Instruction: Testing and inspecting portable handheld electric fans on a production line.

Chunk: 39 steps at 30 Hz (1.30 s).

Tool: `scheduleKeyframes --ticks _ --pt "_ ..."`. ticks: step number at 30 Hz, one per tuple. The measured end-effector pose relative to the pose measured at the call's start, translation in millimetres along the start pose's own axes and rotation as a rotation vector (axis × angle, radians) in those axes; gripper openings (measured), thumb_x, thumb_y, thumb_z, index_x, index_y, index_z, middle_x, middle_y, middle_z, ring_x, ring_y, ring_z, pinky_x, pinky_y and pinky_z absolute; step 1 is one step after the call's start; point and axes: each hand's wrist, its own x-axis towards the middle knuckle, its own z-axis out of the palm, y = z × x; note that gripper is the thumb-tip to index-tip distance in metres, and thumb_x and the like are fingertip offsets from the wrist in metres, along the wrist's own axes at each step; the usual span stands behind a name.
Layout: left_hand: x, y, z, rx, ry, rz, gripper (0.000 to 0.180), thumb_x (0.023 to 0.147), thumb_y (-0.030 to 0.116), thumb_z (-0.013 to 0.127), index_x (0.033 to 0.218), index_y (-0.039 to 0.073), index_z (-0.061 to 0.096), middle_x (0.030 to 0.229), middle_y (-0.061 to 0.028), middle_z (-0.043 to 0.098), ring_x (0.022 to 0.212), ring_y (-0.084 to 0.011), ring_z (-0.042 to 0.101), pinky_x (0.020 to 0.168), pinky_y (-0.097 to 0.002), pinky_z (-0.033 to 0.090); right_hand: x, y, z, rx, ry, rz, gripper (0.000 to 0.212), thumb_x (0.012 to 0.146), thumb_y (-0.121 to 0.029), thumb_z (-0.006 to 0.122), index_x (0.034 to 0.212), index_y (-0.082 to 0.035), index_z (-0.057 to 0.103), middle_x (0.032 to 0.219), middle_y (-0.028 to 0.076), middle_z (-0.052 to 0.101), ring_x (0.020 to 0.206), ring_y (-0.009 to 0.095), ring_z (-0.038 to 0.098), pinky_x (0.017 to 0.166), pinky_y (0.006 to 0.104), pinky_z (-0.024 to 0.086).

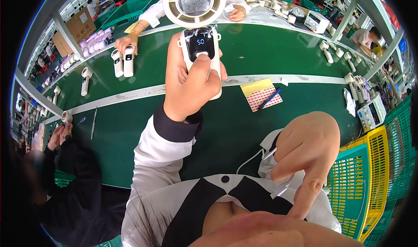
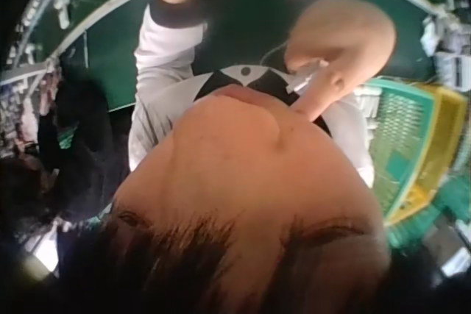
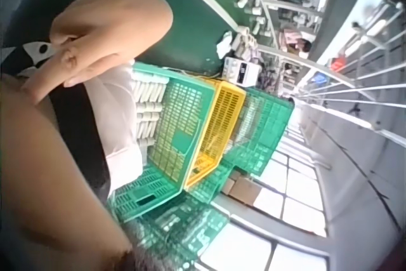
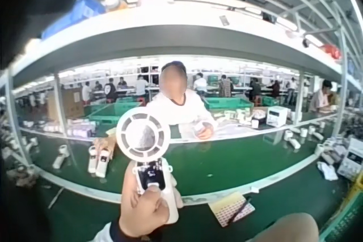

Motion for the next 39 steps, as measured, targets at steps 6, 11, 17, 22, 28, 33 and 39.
scheduleKeyframes --ticks 6,11,17,22,28,33,39 --pt "-2 -1 3 0.001 0.012 -0.022 0.040 0.075 -0.009 0.041 0.113 -0.001 0.033 0.090 -0.0127 0.051 0.060 -0.0163 0.056 0.051 -0.0284 0.046 1 -1 -2 0.032 -0.003 0.024 0.026 0.088 -0.022 0.058 0.113 -0.029 0.063 0.077 0.011 0.058 0.042 0.008 0.040 0.036 0.0189 0.029" --pt "-1 -2 5 -0.003 0.009 -0.049 0.040 0.075 -0.009 0.040 0.113 -0.001 0.032 0.091 -0.0130 0.051 0.061 -0.0160 0.055 0.051 -0.0287 0.046 -2 -3 -4 0.018 -0.014 0.021 0.024 0.089 -0.022 0.057 0.111 -0.029 0.064 0.077 0.011 0.058 0.042 0.008 0.039 0.035 0.0193 0.028" --pt "0 -4 0 -0.019 -0.074 -0.069 0.041 0.074 -0.009 0.041 0.113 -0.001 0.031 0.093 -0.0137 0.051 0.061 -0.0163 0.056 0.052 -0.0297 0.047 -4 -2 -1 -0.014 0.069 -0.017 0.024 0.089 -0.023 0.055 0.110 -0.030 0.064 0.078 0.011 0.058 0.042 0.008 0.039 0.035 0.0196 0.028" --pt "-2 -4 -7 -0.011 -0.037 -0.050 0.041 0.075 -0.008 0.042 0.114 -0.002 0.031 0.093 -0.0136 0.051 0.062 -0.0160 0.056 0.053 -0.0294 0.047 0 5 1 -0.005 0.016 0.031 0.024 0.089 -0.023 0.055 0.111 -0.030 0.063 0.078 0.011 0.058 0.042 0.008 0.038 0.035 0.0196 0.028" --pt "-1 -6 -2 0.017 -0.033 -0.050 0.043 0.076 -0.009 0.043 0.116 -0.002 0.030 0.093 -0.0130 0.051 0.062 -0.0148 0.057 0.053 -0.0283 0.047 -2 2 -2 -0.005 0.006 0.032 0.025 0.089 -0.022 0.057 0.111 -0.031 0.063 0.078 0.010 0.059 0.042 0.009 0.039 0.036 0.0196 0.029" --pt "-2 -5 3 0.038 -0.004 -0.077 0.043 0.076 -0.009 0.043 0.116 -0.001 0.030 0.093 -0.0128 0.051 0.062 -0.0146 0.056 0.053 -0.0283 0.047 -3 2 -2 -0.006 0.010 0.036 0.026 0.088 -0.021 0.058 0.111 -0.031 0.063 0.078 0.010 0.059 0.043 0.009 0.040 0.036 0.0196 0.030" --pt "-1 -4 -8 -0.010 -0.022 -0.070 0.041 0.075 -0.008 0.043 0.114 -0.001 0.031 0.093 -0.0131 0.051 0.061 -0.0155 0.056 0.052 -0.0291 0.047 2 11 1 -0.004 0.003 0.033 0.026 0.088 -0.021 0.057 0.112 -0.031 0.063 0.078 0.011 0.058 0.042 0.009 0.039 0.036 0.0194 0.030"
